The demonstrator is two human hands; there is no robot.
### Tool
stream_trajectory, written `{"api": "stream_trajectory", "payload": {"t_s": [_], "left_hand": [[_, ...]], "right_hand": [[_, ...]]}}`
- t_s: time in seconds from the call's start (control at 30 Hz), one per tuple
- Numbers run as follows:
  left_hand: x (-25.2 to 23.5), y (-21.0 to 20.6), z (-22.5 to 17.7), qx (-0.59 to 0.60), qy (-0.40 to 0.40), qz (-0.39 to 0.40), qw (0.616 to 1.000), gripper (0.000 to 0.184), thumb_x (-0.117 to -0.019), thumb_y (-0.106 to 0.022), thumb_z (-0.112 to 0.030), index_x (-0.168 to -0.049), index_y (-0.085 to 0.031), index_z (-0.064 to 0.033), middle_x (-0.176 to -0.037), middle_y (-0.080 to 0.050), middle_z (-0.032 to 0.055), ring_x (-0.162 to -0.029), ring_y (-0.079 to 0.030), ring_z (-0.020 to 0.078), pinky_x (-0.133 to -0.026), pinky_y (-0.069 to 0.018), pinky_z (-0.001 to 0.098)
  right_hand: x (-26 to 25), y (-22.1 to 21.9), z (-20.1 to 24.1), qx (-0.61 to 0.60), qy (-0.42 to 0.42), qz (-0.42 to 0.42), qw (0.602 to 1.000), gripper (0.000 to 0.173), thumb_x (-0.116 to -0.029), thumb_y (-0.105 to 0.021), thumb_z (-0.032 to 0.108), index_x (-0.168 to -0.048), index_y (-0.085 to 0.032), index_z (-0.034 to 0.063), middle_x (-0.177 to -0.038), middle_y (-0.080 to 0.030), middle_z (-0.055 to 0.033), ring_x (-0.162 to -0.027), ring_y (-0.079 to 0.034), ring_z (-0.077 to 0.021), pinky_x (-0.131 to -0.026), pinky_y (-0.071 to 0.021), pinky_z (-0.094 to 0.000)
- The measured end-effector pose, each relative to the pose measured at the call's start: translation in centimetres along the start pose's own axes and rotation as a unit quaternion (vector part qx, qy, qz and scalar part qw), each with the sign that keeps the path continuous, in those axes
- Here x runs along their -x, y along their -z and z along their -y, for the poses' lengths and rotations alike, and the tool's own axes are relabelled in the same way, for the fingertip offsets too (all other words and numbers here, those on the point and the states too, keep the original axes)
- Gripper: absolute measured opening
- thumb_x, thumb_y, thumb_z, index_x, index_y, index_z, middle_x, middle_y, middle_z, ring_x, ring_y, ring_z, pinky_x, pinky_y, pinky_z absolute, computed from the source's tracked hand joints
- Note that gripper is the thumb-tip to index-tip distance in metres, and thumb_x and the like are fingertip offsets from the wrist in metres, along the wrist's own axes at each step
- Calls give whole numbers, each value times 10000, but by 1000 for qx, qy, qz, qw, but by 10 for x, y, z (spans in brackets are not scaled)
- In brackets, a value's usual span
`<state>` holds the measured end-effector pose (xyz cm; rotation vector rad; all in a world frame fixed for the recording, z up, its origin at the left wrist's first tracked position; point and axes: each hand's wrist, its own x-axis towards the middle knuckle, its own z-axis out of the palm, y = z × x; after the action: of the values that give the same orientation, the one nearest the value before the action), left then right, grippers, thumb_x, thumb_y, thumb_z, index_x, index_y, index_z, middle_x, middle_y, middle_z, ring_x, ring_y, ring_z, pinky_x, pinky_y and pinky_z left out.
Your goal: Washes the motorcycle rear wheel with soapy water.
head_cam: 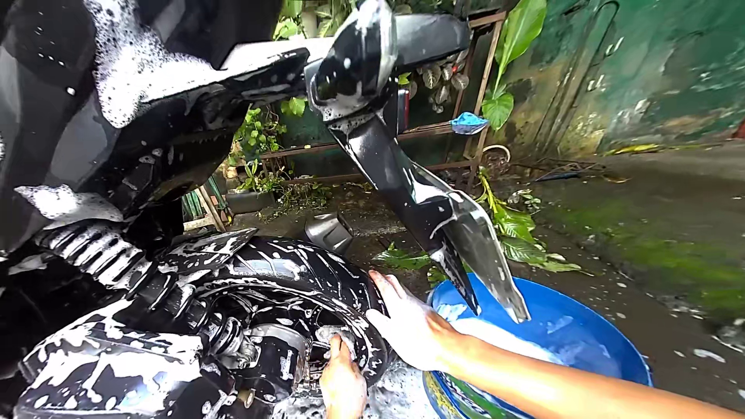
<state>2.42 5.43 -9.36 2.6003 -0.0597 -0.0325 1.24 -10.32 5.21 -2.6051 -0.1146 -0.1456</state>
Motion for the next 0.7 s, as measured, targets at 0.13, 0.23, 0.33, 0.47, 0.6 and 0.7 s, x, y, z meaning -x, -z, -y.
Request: {"api": "stream_trajectory", "payload": {"t_s": [0.13, 0.23, 0.33, 0.47, 0.6, 0.7], "left_hand": [[25, -41, 21, 316, -36, -112, 942, 335, -1008, -509, -93, -1277, -668, 29, -1467, -554, 218, -1322, -574, 296, -1094, -478, 495], [43, -46, 11, 390, 24, -159, 907, 324, -1042, -536, -183, -1259, -663, 21, -1239, -669, 207, -982, -685, 251, -859, -570, 463], [40, -11, -5, 293, 25, -242, 925, 365, -1046, -507, -230, -1238, -662, 40, -1173, -695, 220, -1027, -700, 340, -913, -544, 590], [-3, 10, -10, 169, 40, -220, 960, 527, -1088, -377, -441, -1363, -610, -56, -1224, -704, 148, -1046, -710, 291, -911, -560, 552], [-9, -20, 0, 59, 47, -196, 978, 518, -1087, -392, -425, -1137, -727, -34, -1097, -742, 157, -1033, -723, 313, -890, -571, 522], [16, -49, 18, 94, 86, -143, 982, 491, -1086, -405, -379, -1193, -718, -16, -1158, -731, 186, -1099, -704, 342, -945, -545, 558]], "right_hand": [[1, -6, -8, -8, -3, 5, 1000, 766, -1014, -459, 500, -1647, -170, 182, -1598, -373, -145, -1405, -476, -288, -1124, -437, -495], [0, -13, -13, -20, 2, -9, 1000, 776, -1008, -470, 480, -1651, -151, 184, -1594, -385, -149, -1384, -503, -290, -1109, -455, -495], [0, -15, -15, -18, 4, -14, 1000, 775, -1008, -467, 468, -1649, -155, 166, -1587, -393, -162, -1374, -514, -292, -1109, -453, -493], [4, -18, -20, 9, 14, -35, 999, 760, -1011, -439, 516, -1644, -190, 176, -1599, -394, -123, -1406, -485, -258, -1132, -437, -469], [3, -9, -18, 11, 17, -26, 999, 744, -1004, -462, 467, -1638, -214, 169, -1566, -409, -134, -1387, -490, -281, -1112, -449, -498], [5, -7, -16, 14, 19, -26, 999, 728, -1014, -453, 464, -1632, -236, 147, -1572, -403, -149, -1396, -482, -305, -1112, -447, -517]]}}
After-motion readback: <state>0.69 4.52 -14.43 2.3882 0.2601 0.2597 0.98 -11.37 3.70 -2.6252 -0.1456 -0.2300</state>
